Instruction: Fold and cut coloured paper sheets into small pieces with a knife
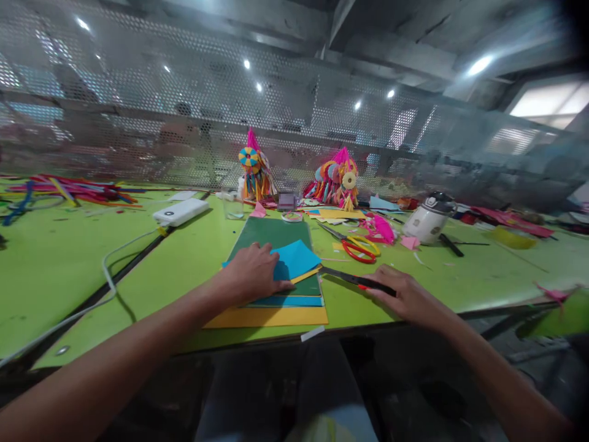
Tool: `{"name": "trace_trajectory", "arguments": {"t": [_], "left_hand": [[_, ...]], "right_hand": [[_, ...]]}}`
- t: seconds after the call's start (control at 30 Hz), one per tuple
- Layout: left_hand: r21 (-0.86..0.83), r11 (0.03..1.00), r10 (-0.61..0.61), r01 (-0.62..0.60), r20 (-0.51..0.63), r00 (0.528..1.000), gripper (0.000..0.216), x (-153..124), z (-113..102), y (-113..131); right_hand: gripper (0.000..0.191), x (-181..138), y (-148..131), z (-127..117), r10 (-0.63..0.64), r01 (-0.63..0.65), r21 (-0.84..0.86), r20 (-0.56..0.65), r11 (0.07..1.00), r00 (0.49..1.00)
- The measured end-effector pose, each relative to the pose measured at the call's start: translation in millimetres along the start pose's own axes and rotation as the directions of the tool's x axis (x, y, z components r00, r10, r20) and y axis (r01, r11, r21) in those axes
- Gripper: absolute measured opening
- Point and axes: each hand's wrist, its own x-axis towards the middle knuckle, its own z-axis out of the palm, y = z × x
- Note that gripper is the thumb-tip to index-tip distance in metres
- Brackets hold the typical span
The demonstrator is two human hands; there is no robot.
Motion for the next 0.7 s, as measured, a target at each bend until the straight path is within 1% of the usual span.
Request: {"name": "trace_trajectory", "arguments": {"t": [0.13, 0.33, 0.43, 0.53, 0.7], "left_hand": [[0.003, 1.000, 0.014, -0.014, -0.021, 1.000, 0.050, -0.5, -2.1, -0.9], [-0.007, 0.998, 0.057, -0.057, -0.030, 0.998, 0.041, -0.7, -1.3, -0.9], [0.000, 1.000, 0.027, -0.027, -0.032, 0.999, 0.039, -0.1, 0.2, -6.7], [-0.004, 1.000, -0.010, 0.010, -0.017, 1.000, 0.040, 1.8, 0.0, -14.0], [-0.016, 0.996, -0.087, 0.087, -0.006, 0.996, 0.032, 3.5, -1.6, -18.1]], "right_hand": [[0.030, 7.3, 0.3, 7.1, -0.017, 0.017, 0.006, -0.016, 1.000, 1.000], [0.030, 12.6, 11.6, 6.1, 0.014, -0.015, -0.017, -0.068, 1.000, 0.998], [0.031, 15.0, 16.2, 5.7, 0.016, -0.014, 0.019, -0.120, 1.000, 0.993], [0.030, 16.1, 21.0, 9.1, 0.016, -0.010, 0.046, -0.145, 0.999, 0.989], [0.029, 13.9, 26.3, 13.9, 0.045, -0.047, -0.012, -0.109, 0.999, 0.993]]}}
